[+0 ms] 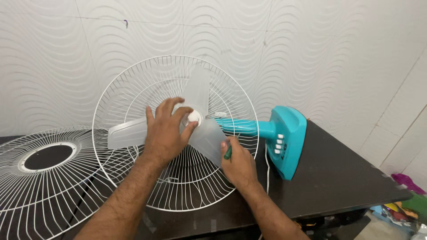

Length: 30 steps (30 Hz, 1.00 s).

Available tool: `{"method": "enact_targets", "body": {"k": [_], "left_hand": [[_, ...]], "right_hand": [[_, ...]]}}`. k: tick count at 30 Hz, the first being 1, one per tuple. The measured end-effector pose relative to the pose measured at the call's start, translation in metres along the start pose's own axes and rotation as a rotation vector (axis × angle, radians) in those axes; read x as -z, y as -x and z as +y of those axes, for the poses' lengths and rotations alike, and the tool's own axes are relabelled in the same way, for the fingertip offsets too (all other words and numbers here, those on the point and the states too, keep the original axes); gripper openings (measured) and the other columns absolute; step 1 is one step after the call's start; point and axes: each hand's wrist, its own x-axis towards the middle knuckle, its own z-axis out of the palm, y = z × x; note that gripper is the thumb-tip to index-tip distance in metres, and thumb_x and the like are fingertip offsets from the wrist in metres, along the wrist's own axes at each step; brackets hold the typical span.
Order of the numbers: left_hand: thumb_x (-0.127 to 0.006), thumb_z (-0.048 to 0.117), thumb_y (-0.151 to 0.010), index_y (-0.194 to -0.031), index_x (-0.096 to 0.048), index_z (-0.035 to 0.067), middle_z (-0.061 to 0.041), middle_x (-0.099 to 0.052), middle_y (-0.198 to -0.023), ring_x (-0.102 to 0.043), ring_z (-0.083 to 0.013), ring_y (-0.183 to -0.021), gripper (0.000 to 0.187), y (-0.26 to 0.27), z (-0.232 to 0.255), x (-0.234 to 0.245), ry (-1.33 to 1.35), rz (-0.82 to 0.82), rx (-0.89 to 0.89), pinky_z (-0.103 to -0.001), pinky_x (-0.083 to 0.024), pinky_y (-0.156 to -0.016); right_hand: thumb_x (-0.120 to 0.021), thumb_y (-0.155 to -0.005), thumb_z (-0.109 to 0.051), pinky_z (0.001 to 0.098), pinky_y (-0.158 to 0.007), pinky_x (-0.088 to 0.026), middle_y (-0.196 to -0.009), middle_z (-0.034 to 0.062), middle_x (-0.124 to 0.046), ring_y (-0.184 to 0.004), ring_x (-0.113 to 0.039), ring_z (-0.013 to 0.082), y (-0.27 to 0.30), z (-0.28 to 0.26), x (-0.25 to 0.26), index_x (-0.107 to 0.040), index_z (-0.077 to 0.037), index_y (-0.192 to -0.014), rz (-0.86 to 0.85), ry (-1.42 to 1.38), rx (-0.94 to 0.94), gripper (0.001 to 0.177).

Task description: The person disassembles a teal table fan by removing the front grille, unscrewing the blade nut to detach the blades, removing the rear grille, and then using a screwdriver to detach the motor housing from the fan stand.

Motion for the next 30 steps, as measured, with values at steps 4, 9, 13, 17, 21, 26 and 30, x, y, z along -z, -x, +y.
{"method": "enact_targets", "body": {"k": [4,9,13,17,21,26,30], "left_hand": [[-0.070,0.036,-0.092,-0.127,-0.067,0.022,-0.007,-0.038,-0.153,-0.045,-0.0260,-0.133,0.038,0.003,0.000,-0.003,0.053,-0.092,0.066,-0.067,-0.020,-0.112],[-0.072,0.038,-0.091,-0.122,-0.069,0.024,-0.005,-0.038,-0.152,-0.047,-0.0246,-0.133,0.034,0.005,0.007,-0.005,0.030,-0.071,0.076,-0.064,-0.022,-0.112],[-0.076,0.037,-0.089,-0.121,-0.070,0.024,-0.005,-0.040,-0.150,-0.048,-0.0253,-0.131,0.035,0.008,0.012,-0.004,0.049,-0.042,0.060,-0.063,-0.023,-0.112],[-0.081,0.041,-0.083,-0.116,-0.070,0.017,-0.004,-0.044,-0.148,-0.055,-0.0263,-0.124,0.042,0.006,0.009,0.000,0.079,-0.007,0.091,-0.062,-0.024,-0.110],[-0.082,0.042,-0.084,-0.108,-0.072,0.013,-0.004,-0.046,-0.147,-0.062,-0.0245,-0.116,0.039,0.003,0.007,-0.005,0.078,0.003,0.074,-0.063,-0.026,-0.107],[-0.080,0.039,-0.086,-0.109,-0.072,0.013,-0.003,-0.047,-0.146,-0.061,-0.0209,-0.118,0.036,0.000,0.006,-0.005,0.090,-0.025,0.064,-0.063,-0.026,-0.109],[-0.077,0.038,-0.087,-0.110,-0.071,0.013,-0.001,-0.050,-0.144,-0.054,-0.0227,-0.127,0.034,0.000,0.005,-0.004,0.077,-0.026,0.013,-0.063,-0.025,-0.107]], "right_hand": [[-0.050,-0.102,-0.034,0.0506,-0.078,-0.055,-0.092,0.0193,-0.076,-0.090,-0.074,0.0401,-0.004,-0.003,-0.011,-0.060,-0.008,-0.117,0.021,-0.040,-0.107,0.031],[-0.044,-0.105,-0.037,0.0510,-0.081,-0.055,-0.097,0.0163,-0.075,-0.093,-0.074,0.0369,0.007,0.000,-0.016,-0.055,-0.009,-0.121,-0.023,0.054,-0.120,0.034],[-0.046,-0.105,-0.037,0.0534,-0.082,-0.054,-0.100,0.0174,-0.074,-0.096,-0.072,0.0395,0.013,0.002,-0.014,-0.054,-0.008,-0.122,0.028,0.092,-0.098,0.034],[-0.046,-0.104,-0.035,0.0534,-0.082,-0.054,-0.102,0.0174,-0.074,-0.097,-0.072,0.0397,0.013,-0.001,-0.015,-0.054,-0.009,-0.123,0.034,0.076,-0.069,0.034],[-0.047,-0.104,-0.036,0.0543,-0.081,-0.054,-0.104,0.0173,-0.073,-0.097,-0.071,0.0406,0.014,0.001,-0.017,-0.053,-0.010,-0.125,0.022,0.065,-0.091,0.034],[-0.046,-0.104,-0.036,0.0548,-0.081,-0.054,-0.101,0.0172,-0.074,-0.095,-0.071,0.0410,0.013,-0.002,-0.013,-0.054,-0.010,-0.120,0.005,0.072,-0.106,0.032],[-0.045,-0.104,-0.036,0.0549,-0.080,-0.054,-0.099,0.0171,-0.074,-0.094,-0.072,0.0407,0.016,-0.004,-0.010,-0.054,-0.010,-0.117,-0.019,0.068,-0.112,0.031]]}}
